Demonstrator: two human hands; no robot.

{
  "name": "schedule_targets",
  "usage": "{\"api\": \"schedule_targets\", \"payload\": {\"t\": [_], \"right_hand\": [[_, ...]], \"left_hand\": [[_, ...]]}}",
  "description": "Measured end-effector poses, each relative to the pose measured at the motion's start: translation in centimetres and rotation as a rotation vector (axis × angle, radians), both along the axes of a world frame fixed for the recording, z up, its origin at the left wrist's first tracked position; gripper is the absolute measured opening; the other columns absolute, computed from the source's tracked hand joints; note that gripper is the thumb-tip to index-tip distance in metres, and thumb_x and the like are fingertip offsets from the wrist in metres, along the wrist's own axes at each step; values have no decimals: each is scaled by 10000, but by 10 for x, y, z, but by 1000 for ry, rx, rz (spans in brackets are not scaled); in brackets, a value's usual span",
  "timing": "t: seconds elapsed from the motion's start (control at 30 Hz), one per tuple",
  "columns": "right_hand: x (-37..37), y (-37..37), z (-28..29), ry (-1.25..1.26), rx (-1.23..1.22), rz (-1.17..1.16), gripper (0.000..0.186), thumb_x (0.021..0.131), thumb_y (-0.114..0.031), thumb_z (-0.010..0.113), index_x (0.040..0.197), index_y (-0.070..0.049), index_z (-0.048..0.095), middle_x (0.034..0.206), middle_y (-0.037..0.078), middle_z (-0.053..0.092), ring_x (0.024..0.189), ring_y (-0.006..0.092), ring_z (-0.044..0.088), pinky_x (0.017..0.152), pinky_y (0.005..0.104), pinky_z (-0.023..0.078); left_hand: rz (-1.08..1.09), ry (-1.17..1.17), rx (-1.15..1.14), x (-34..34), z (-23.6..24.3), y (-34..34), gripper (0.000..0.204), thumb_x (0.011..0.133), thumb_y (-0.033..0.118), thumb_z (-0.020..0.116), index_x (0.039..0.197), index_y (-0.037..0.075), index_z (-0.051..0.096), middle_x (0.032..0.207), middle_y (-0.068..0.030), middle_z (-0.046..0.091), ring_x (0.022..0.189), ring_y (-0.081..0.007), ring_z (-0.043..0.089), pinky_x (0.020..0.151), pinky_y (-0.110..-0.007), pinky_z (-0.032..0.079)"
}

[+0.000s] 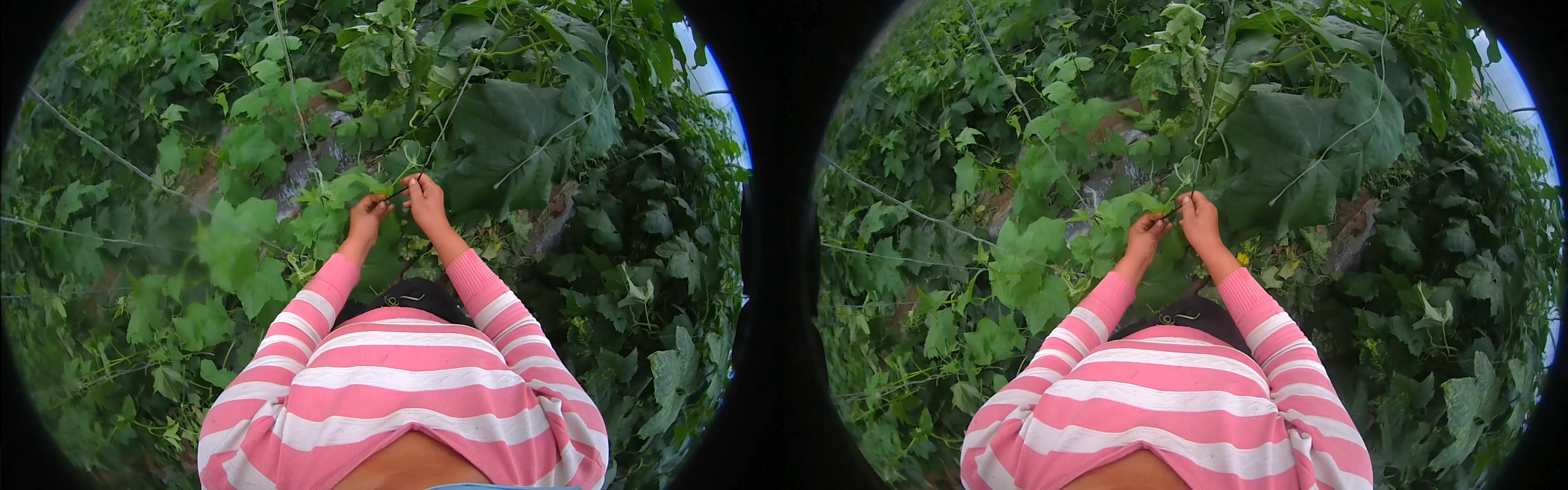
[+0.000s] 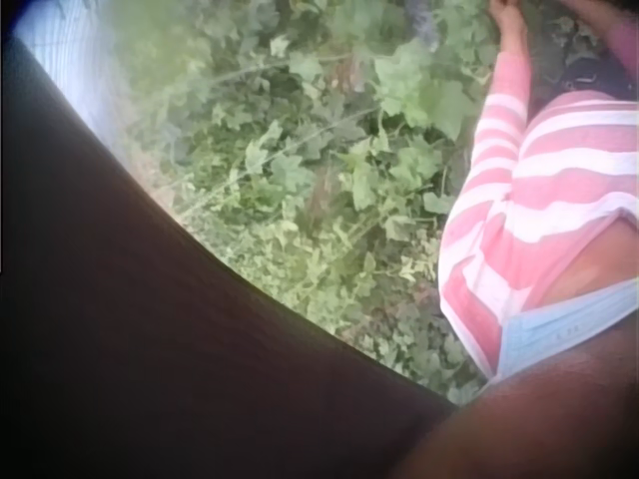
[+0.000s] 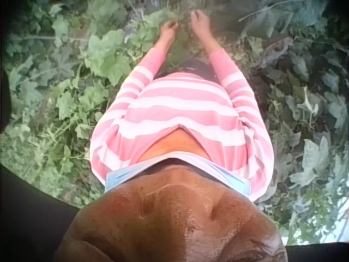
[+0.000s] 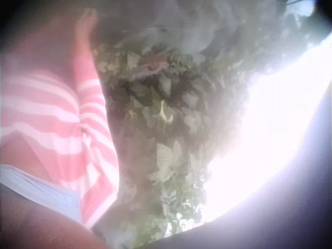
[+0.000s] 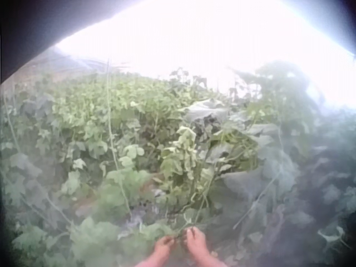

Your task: The person repeatedly reaches into a dense patch of green vines and plucks leaves and small stems by hand. The hands move through the foliage, selecting and removing individual leaves and tendrils throughout the clip.

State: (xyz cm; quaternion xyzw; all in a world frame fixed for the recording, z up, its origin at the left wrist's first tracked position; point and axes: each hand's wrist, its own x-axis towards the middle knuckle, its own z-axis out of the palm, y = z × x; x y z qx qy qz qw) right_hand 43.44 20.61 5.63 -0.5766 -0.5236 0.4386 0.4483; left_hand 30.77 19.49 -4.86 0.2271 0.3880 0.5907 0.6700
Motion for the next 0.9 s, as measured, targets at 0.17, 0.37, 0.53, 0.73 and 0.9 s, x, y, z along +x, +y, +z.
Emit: {"api": "schedule_targets", "payload": {"t": [0.17,0.37,0.53,0.73,0.9], "right_hand": [[-7,4,0,366,-79,210,181,914,-81,473,1070,0,513,859,73,637,743,129,606,647,250,501],[2,3,15,300,-75,488,208,856,-8,565,1059,8,526,869,78,641,758,127,608,662,255,504],[12,10,26,337,-163,497,210,821,-114,676,992,-22,596,859,32,645,770,98,608,682,251,501],[26,30,65,54,-245,799,208,813,-128,679,964,-5,606,847,26,645,753,93,601,666,255,492],[3,26,103,-190,10,547,100,759,-30,654,834,-12,591,780,24,625,689,114,564,681,275,470]], "left_hand": [[-112,162,-14,-6,5,-4,136,877,-1,550,1003,23,597,997,-47,606,891,-144,584,788,-282,515],[-172,148,43,-18,16,-7,199,872,66,574,1069,44,586,1022,-28,606,900,-134,580,770,-275,508],[-349,176,139,-28,17,-7,259,854,67,597,1113,73,591,1060,-18,612,909,-130,583,762,-290,507],[-392,276,204,-29,11,-2,303,823,66,636,1122,61,587,986,-16,642,853,-124,600,744,-288,500],[-460,421,194,-32,14,14,270,821,54,638,1085,38,585,957,-35,645,827,-131,603,726,-278,491]]}}
